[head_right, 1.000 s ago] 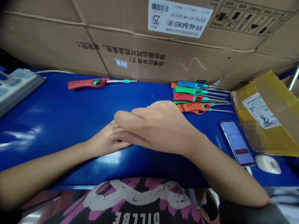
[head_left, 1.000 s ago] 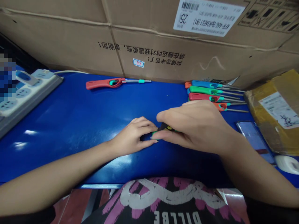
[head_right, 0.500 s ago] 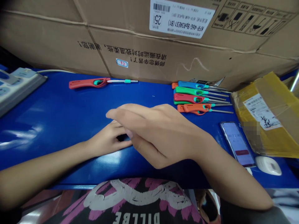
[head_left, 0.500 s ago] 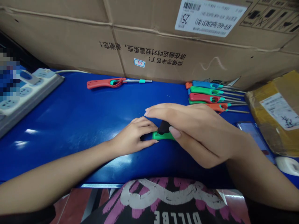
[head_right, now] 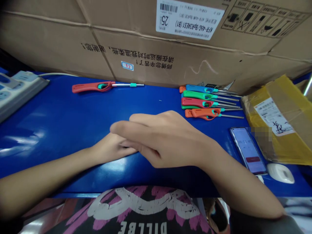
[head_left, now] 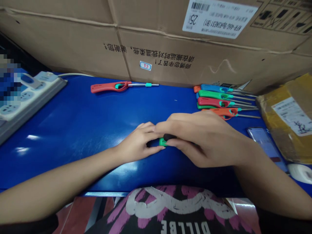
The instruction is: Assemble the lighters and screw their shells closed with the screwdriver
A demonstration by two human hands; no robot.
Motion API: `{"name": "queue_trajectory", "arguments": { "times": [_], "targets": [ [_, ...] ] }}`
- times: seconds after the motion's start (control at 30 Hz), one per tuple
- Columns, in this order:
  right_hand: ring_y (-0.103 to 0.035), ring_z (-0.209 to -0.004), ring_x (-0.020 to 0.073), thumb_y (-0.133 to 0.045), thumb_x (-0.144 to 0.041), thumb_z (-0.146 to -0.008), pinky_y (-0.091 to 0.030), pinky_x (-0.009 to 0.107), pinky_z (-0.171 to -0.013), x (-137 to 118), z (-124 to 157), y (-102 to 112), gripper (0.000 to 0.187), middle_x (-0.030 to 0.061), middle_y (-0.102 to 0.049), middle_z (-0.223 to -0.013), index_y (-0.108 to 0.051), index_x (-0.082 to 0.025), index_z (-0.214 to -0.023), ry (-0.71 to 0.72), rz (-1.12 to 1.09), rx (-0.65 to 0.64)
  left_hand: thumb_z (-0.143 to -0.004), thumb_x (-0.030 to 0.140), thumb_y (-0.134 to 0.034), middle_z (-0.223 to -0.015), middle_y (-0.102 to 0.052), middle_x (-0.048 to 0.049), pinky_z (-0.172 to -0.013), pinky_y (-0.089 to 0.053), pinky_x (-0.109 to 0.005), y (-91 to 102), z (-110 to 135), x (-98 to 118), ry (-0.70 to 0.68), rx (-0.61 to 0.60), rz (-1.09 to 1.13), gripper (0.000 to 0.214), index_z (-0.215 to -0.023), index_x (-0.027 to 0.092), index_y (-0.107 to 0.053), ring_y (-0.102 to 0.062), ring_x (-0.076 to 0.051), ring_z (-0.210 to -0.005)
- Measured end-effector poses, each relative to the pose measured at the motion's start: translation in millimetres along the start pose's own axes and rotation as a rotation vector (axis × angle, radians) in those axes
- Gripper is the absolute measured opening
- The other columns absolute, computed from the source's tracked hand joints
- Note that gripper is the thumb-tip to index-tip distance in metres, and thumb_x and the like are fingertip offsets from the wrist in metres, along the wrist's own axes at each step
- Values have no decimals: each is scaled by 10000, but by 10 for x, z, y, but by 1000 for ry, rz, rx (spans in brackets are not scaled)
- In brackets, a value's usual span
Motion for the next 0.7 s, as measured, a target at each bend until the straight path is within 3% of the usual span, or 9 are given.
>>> {"name": "queue_trajectory", "arguments": {
  "times": [0.1,0.23,0.3,0.37,0.47,0.53,0.6,0.63,0.7],
  "targets": [
    [-570,-629,141,-383,-499,-1051,-250,295,-538,36,-12,5,402,-9,-643,-712,-658,-212,-990,-47,189,50,-948,341,-656,-1112,-722,-66,-897,-478,-411,5,-7,16,-26,6,-8,250,-1159,211,-687,-629,-245,-1012],
    [-658,-918,173,-328,-283,-1042,-372,281,-619,20,7,29,391,96,-700,-1156,-507,-131,-1355,8,47,94,-929,332,-691,-1177,-710,-79,-943,-476,-422,31,-8,30,-33,26,3,236,-1124,199,-690,-626,-251,-1070],
    [-651,-931,158,-355,-224,-1013,-385,274,-625,18,11,0,408,92,-676,-1223,-465,-141,-1398,26,-37,57,-931,338,-685,-1163,-716,-75,-943,-476,-426,34,-7,31,-26,26,9,241,-1128,199,-689,-631,-248,-1057],
    [-620,-757,137,-399,-313,-1037,-339,278,-577,29,8,-24,294,31,-710,-994,-585,-191,-1230,17,24,41,-945,342,-662,-1127,-724,-67,-914,-482,-418,28,-6,28,-17,13,12,239,-1140,205,-688,-636,-242,-1018],
    [-559,-608,133,-410,-454,-1048,-289,297,-548,31,5,4,345,-8,-669,-750,-644,-203,-1010,20,195,95,-954,335,-646,-1131,-722,-73,-893,-484,-418,28,-6,37,-26,5,9,245,-1157,205,-686,-632,-253,-1026],
    [-636,-743,159,-358,-388,-1055,-340,295,-571,15,11,28,359,50,-729,-968,-613,-169,-1181,51,136,110,-946,341,-662,-1165,-712,-84,-915,-481,-429,39,-5,43,-36,19,8,260,-1161,198,-684,-626,-262,-1064],
    [-665,-960,183,-320,-271,-1032,-406,287,-623,11,17,26,419,120,-669,-1277,-478,-124,-1392,64,-21,75,-937,346,-679,-1190,-704,-84,-936,-476,-428,38,-2,38,-35,21,9,266,-1160,201,-684,-623,-258,-1083],
    [-659,-1009,183,-320,-242,-1022,-418,282,-637,15,18,15,441,131,-638,-1335,-437,-121,-1430,56,-78,49,-935,346,-684,-1189,-705,-81,-940,-475,-426,36,-1,32,-31,21,10,266,-1160,204,-684,-623,-254,-1080],
    [-664,-899,164,-356,-280,-1037,-394,276,-613,23,20,-8,376,91,-702,-1181,-503,-156,-1361,30,-75,21,-937,342,-679,-1173,-711,-75,-926,-476,-420,30,0,23,-27,18,8,259,-1161,212,-686,-626,-245,-1047]
  ]
}}
Point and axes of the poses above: each hand's wrist, its own z-axis away from the middle knuckle, its own y-axis out of the back of the hand, x = y × z, the point moved 7 cm from there along -z, towards the middle knuckle
